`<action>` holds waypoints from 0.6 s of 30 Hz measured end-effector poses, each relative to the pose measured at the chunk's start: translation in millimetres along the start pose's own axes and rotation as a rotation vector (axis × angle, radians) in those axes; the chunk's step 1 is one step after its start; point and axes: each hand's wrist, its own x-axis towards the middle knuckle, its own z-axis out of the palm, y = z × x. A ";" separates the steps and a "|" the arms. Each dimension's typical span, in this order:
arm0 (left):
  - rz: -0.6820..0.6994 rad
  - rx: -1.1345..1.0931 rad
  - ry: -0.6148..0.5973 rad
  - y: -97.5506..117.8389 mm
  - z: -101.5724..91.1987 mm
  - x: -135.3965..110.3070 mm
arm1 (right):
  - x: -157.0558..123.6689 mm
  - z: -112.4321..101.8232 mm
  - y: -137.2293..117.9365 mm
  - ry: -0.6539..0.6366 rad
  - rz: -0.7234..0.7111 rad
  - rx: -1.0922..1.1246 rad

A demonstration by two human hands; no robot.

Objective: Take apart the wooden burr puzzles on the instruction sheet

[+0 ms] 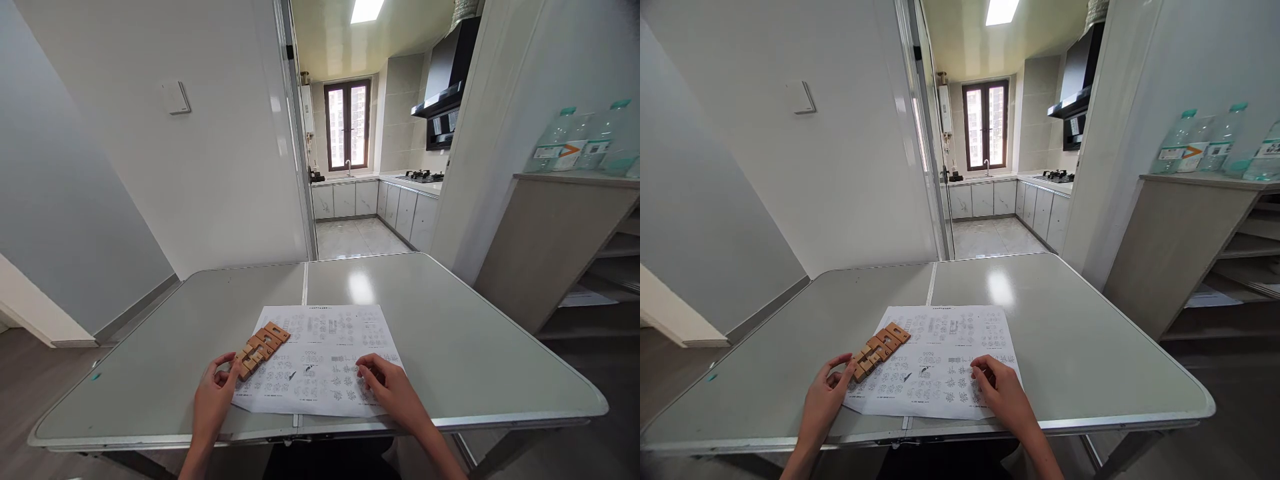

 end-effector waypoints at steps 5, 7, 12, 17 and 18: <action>0.006 0.003 -0.006 2.0 -0.7 -0.3 | -1.3 -0.6 -3.8 -0.013 0.010 -0.012; 0.003 -0.004 -0.010 1.8 -0.7 -0.2 | -2.0 -1.0 -5.5 -0.017 0.012 -0.013; 0.001 -0.008 -0.015 0.3 -0.9 0.6 | -2.0 -0.9 -6.0 -0.011 0.008 -0.019; 0.002 -0.002 -0.013 0.8 -0.8 0.8 | -1.8 -0.9 -5.7 -0.009 0.006 -0.026; -0.001 -0.002 -0.013 1.0 -0.7 0.7 | -1.9 -0.9 -5.9 -0.004 0.004 -0.025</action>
